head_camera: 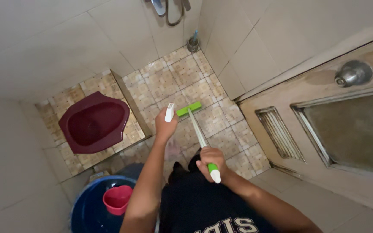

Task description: The person cleans a bathroom floor by spraying a cleaning solution from a bottle and scrubbing the tiles with a long-handled brush. They then use a scoop to pour water from a blue bucket over the floor and rinse the tiles.

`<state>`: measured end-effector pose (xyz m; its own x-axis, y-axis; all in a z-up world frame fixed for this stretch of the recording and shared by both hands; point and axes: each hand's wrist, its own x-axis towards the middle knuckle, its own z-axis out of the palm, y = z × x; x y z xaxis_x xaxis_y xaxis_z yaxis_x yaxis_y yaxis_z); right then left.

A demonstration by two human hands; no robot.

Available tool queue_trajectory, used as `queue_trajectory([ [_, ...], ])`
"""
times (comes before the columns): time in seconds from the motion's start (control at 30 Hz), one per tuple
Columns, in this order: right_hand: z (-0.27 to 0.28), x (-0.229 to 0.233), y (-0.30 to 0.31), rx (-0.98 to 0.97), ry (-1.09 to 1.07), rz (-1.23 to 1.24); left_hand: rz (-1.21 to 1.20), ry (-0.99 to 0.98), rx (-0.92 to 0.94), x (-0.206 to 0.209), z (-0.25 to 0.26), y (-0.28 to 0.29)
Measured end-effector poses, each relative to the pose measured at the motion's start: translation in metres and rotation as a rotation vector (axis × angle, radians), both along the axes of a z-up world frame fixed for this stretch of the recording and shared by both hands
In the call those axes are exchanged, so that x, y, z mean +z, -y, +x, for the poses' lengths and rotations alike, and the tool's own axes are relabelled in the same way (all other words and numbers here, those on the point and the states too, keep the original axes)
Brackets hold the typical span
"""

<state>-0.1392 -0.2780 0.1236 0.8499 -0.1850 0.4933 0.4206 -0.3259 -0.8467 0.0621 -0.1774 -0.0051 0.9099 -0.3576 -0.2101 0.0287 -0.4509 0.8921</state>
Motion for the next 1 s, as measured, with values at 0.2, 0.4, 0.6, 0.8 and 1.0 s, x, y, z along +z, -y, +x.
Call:
queue_trajectory([
  [0.2, 0.008, -0.009, 0.003, -0.024, 0.082, 0.046, 0.041, 0.028, 0.021, -0.007, 0.006, 0.001],
  [0.4, 0.016, -0.032, -0.014, -0.062, 0.198, 0.077, 0.001, 0.003, -0.024, -0.009, 0.023, -0.010],
  [0.6, 0.037, -0.079, -0.020, -0.180, 0.095, -0.028, -0.045, 0.031, -0.143, 0.001, 0.048, -0.017],
  [0.8, 0.118, -0.099, -0.026, -0.227, -0.095, -0.059, 0.022, -0.059, -0.203, 0.012, 0.082, -0.030],
  [1.0, 0.148, -0.093, -0.036, -0.298, -0.058, -0.116, -0.052, 0.141, -0.286, -0.008, 0.110, -0.043],
])
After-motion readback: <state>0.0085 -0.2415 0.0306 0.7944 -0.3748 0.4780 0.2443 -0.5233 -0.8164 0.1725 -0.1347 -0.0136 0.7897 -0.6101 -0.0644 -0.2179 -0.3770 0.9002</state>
